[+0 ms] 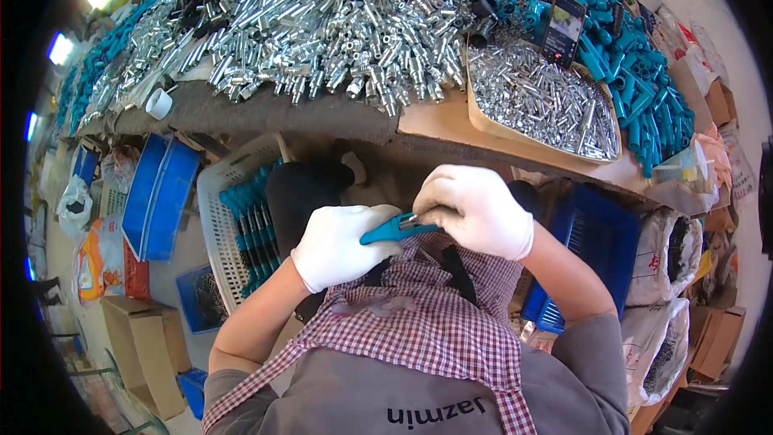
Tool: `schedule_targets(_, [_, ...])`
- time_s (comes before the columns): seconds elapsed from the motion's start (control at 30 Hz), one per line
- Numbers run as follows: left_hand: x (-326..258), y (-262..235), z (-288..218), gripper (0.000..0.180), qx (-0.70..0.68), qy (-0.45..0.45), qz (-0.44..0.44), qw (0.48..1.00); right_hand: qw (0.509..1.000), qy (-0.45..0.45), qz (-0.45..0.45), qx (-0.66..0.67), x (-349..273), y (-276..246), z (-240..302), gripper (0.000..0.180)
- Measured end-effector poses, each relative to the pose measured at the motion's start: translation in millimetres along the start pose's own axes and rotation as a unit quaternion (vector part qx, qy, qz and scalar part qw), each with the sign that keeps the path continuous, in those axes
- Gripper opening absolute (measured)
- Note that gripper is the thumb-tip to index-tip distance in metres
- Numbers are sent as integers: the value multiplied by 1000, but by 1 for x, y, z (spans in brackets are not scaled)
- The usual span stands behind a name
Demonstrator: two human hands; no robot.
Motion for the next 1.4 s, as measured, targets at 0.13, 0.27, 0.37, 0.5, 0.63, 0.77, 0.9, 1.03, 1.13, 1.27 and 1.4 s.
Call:
schedule_targets(0.13, [8,6,8,34,0,7,-11,1000,1000,1,4,0,-6,14,-8,12])
schedule_targets(0.27, [5,11,7,33,-9,7,-17,1000,998,-57,-36,-12,-10,27,-14,12])
schedule_targets(0.37, [6,12,7,32,-6,-1,-4,1000,996,-79,-44,-12,-10,31,-15,11])
schedule_targets(0.5, [8,13,4,32,-4,2,1,1000,994,-102,-35,-20,-9,28,-17,16])
schedule_targets(0.63, [13,13,-1,32,9,10,27,1000,995,-93,-27,-6,-12,26,-22,17])
schedule_targets(0.77, [18,20,0,34,33,28,55,998,989,-78,24,-126,-16,24,-10,11])
schedule_targets(0.9, [19,28,0,35,42,45,22,998,955,69,119,-264,-17,30,13,12])
schedule_targets(1.03, [24,16,-6,35,61,58,41,996,970,139,173,-98,2,3,-16,26])
schedule_targets(1.13, [31,2,-11,32,56,81,4,995,947,196,254,-2,14,-6,-36,42])
schedule_targets(1.27, [41,-22,-18,39,51,52,23,997,915,264,248,180,19,-6,-37,39])
schedule_targets(1.4, [50,-34,-14,52,11,111,10,994,952,257,138,91,23,-15,-21,41])
Point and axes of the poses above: each hand's wrist, its own x-axis towards the middle knuckle, its own y-axis out of the palm, z = x × y, the point moved 2 cm from there along x, towards the middle knuckle, and after that the axes turned 8 degrees about -z, right-handed, at the moved point
